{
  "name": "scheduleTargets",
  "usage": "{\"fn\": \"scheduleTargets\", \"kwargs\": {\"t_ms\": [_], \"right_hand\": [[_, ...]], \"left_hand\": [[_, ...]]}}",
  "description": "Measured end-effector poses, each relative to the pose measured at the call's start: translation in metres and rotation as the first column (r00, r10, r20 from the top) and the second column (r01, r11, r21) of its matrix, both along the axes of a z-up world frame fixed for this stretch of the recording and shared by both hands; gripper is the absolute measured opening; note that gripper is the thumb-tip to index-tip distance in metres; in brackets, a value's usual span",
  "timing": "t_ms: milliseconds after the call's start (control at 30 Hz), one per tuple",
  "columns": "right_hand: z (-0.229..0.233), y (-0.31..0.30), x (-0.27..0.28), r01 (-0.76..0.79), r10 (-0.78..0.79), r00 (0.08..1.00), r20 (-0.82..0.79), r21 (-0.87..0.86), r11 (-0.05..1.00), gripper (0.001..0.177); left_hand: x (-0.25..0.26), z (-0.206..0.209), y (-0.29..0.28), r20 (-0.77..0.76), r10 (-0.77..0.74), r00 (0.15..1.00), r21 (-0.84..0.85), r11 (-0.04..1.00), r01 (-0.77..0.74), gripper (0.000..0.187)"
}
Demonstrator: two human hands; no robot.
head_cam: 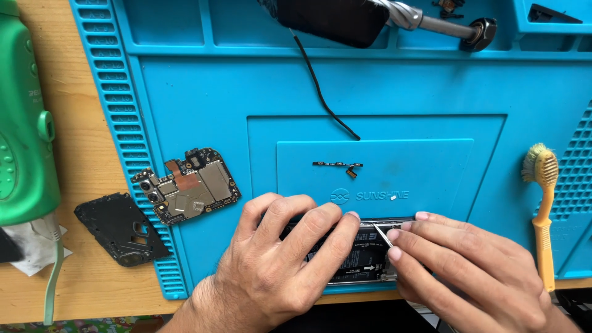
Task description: The person uses tweezers to remove small components from the internal frame of a disassembled smartphone. They carefully extract tiny screws and parts from the device's chassis and place them onto a blue silicone work mat. The person also handles the phone's battery and internal casing during the process.
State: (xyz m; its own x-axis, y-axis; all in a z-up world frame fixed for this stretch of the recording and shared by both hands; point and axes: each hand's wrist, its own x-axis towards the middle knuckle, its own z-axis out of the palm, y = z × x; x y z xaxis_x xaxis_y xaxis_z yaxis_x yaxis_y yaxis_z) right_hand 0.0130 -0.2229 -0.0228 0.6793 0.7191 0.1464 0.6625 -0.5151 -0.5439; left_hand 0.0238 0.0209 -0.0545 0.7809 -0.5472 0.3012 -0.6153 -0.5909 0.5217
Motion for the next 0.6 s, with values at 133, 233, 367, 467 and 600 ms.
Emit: {"fn": "scheduleTargets", "kwargs": {"t_ms": [133,233,367,467,600], "right_hand": [[0.001,-0.001,0.001,0.005,-0.005,1.000,-0.020,-0.031,1.000,0.021],[0.000,-0.002,0.004,0.000,0.001,1.000,-0.030,0.032,0.999,0.020],[0.002,-0.003,0.004,-0.027,0.027,0.999,-0.042,0.008,1.000,0.016],[0.000,-0.005,0.001,0.012,-0.011,0.998,-0.066,0.020,1.000,0.019],[-0.004,-0.008,0.002,0.010,-0.008,1.000,-0.030,0.071,0.997,0.018]], "left_hand": [[0.008,0.009,0.001,-0.037,0.002,0.999,-0.020,1.000,-0.003,0.013],[0.021,0.019,-0.002,-0.056,-0.099,0.994,0.048,0.994,0.101,0.022],[0.031,0.011,-0.015,0.007,-0.185,0.983,0.204,0.962,0.179,0.030],[0.038,0.002,-0.024,-0.027,-0.236,0.972,0.203,0.950,0.236,0.024],[0.060,0.008,-0.032,-0.321,-0.347,0.881,0.257,0.864,0.433,0.015]]}}
